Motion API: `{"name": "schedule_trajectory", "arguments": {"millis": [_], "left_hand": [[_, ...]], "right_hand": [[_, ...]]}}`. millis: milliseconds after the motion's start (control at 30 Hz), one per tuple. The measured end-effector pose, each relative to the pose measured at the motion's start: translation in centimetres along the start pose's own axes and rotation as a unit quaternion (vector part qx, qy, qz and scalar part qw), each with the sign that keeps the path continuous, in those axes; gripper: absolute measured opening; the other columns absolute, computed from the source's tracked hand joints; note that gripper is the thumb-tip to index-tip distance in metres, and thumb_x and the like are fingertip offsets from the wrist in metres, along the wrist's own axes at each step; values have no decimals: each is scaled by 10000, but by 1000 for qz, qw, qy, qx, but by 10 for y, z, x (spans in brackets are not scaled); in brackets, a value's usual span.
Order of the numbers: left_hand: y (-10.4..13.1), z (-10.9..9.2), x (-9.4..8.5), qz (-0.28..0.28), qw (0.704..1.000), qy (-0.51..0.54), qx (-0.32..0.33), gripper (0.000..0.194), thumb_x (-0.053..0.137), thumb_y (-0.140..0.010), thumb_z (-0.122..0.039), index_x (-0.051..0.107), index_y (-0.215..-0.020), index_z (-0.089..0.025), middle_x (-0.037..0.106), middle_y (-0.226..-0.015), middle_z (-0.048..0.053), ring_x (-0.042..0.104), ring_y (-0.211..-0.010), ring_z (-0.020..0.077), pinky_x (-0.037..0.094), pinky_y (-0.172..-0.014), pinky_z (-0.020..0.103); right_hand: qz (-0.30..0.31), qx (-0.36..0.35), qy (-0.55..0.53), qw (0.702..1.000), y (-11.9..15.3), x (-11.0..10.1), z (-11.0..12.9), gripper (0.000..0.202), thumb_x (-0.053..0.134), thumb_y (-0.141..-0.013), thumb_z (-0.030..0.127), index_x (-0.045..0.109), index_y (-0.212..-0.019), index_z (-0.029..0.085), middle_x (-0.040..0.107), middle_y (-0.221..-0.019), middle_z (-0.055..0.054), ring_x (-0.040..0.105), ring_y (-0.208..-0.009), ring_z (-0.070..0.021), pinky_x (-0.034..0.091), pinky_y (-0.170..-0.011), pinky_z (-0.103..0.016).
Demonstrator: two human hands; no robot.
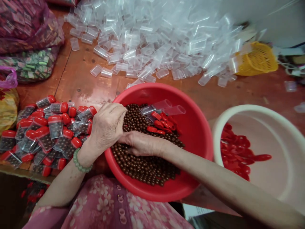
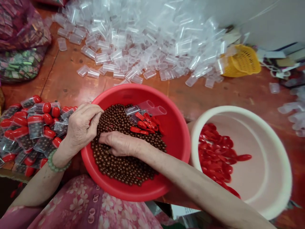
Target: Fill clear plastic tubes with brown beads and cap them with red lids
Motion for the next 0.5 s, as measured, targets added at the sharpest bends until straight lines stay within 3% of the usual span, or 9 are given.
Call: {"name": "schedule_trajectory", "arguments": {"millis": [233, 367, 500], "left_hand": [[1, -5, -4, 36, 999, 28, -7, 215, 425, -915, -133, 637, -947, -119, 700, -976, 108, 633, -940, 206, 504, -899, 379], [10, -14, -1, 164, 972, 168, -28, 470, 473, -831, -58, 500, -1288, -166, 580, -1333, 130, 569, -1215, 211, 470, -1043, 388], [21, -21, 16, 273, 941, 192, -52, 659, 576, -815, -146, 346, -1433, -140, 430, -1477, 200, 436, -1367, 285, 380, -1129, 489]], "right_hand": [[-54, 19, -180, 982, 12, -17, -5, 351, 727, -751, 214, 653, -1091, 164, 678, -1046, -36, 614, -1002, -188, 457, -954, -343], [-100, 36, -235, 966, 28, -39, 0, 349, 730, -766, 258, 640, -1088, 159, 674, -1039, -31, 616, -972, -171, 469, -924, -315], [-145, 30, -293, 945, 43, -54, 5, 353, 711, -782, 290, 636, -1103, 164, 678, -1028, -32, 625, -952, -171, 489, -890, -316]]}}
Point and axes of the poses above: each hand's wrist, its own y-axis away from the middle knuckle, its own x-axis out of the palm, z = x × y, the point moved 9 cm from there along -y, towards the middle knuckle
